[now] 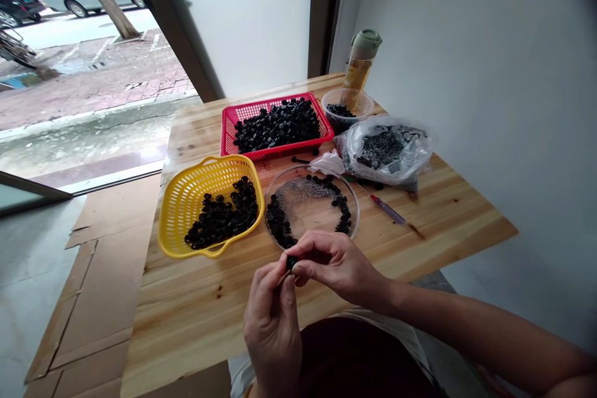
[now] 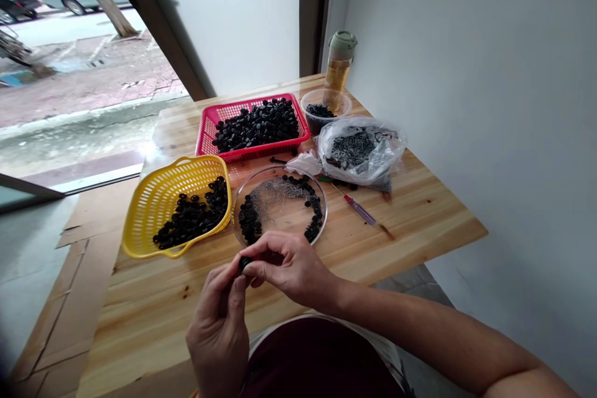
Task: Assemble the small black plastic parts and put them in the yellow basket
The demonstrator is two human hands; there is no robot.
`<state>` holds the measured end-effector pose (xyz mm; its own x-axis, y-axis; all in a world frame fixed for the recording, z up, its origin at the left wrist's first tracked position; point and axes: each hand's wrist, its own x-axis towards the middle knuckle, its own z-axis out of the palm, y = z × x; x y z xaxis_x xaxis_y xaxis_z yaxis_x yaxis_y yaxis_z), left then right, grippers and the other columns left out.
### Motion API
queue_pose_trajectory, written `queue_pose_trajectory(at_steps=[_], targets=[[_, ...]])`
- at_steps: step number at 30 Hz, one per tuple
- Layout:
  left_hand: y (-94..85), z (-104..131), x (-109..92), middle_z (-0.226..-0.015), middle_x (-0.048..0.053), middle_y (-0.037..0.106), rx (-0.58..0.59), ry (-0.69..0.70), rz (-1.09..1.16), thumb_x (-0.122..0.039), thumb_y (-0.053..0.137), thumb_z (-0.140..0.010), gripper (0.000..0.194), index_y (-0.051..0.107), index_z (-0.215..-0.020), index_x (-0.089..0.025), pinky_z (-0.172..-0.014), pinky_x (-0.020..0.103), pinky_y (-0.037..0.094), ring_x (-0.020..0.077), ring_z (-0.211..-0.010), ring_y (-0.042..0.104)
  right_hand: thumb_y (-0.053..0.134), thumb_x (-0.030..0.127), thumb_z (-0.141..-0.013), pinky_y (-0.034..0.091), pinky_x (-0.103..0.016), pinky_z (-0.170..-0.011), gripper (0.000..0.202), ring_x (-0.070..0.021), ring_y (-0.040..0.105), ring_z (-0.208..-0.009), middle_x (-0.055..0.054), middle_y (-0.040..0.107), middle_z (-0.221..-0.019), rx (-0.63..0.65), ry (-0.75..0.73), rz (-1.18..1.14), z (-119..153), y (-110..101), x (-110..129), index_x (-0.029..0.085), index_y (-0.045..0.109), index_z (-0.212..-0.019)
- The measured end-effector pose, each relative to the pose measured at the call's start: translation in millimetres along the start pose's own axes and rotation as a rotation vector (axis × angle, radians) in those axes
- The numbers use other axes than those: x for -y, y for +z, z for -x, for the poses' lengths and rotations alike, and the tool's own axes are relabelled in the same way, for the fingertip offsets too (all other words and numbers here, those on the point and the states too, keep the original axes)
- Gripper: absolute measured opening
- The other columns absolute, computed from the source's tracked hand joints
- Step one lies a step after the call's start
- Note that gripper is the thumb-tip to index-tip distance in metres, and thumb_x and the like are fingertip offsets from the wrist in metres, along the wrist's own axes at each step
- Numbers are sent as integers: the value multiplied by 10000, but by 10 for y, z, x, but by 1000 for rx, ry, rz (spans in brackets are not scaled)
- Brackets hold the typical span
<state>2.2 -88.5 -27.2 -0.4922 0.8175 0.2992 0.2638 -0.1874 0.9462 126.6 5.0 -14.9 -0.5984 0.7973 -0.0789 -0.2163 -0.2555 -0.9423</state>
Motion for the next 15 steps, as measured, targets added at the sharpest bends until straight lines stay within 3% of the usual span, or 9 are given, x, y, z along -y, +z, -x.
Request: queue_pose_trajectory(at_steps=[5, 8, 12, 15], targets=[[-16, 24, -53, -983, 41, 737, 60, -11, 80, -199, 721, -941, 214, 789, -1134, -261, -758, 230, 619, 165, -870, 733, 948, 317, -712, 629, -240, -658, 313, -116, 710, -685, -3, 724, -812, 121, 173, -178, -30, -104, 58, 139, 768, -896], [-37, 23, -103, -980, 42, 731, 103, -21, 107, -188, 732, -933, 220, 787, -1131, -264, -757, 209, 619, 157, -874, 737, 946, 292, -709, 640, -242, -632, 331, -116, 708, -671, 5, 716, -785, 199, 242, -202, -28, -154, 128, 138, 769, -942], [-43, 22, -147, -973, 50, 743, 88, -7, 118, -210, 753, -919, 192, 799, -1099, -260, -747, 203, 627, 164, -877, 745, 903, 343, -771, 645, -224, -634, 292, -102, 706, -685, -5, 669, -903, 233, 136, -49, -10, -166, 224, 155, 800, -970], [-49, 59, -147, -1017, 51, 769, 62, -86, 163, -246, 772, -912, 236, 787, -1145, -280, -767, 221, 644, 175, -888, 770, 857, 389, -829, 636, -204, -617, 266, -85, 684, -682, -9, 612, -936, 261, 21, 117, -8, -178, 280, 164, 812, -962]])
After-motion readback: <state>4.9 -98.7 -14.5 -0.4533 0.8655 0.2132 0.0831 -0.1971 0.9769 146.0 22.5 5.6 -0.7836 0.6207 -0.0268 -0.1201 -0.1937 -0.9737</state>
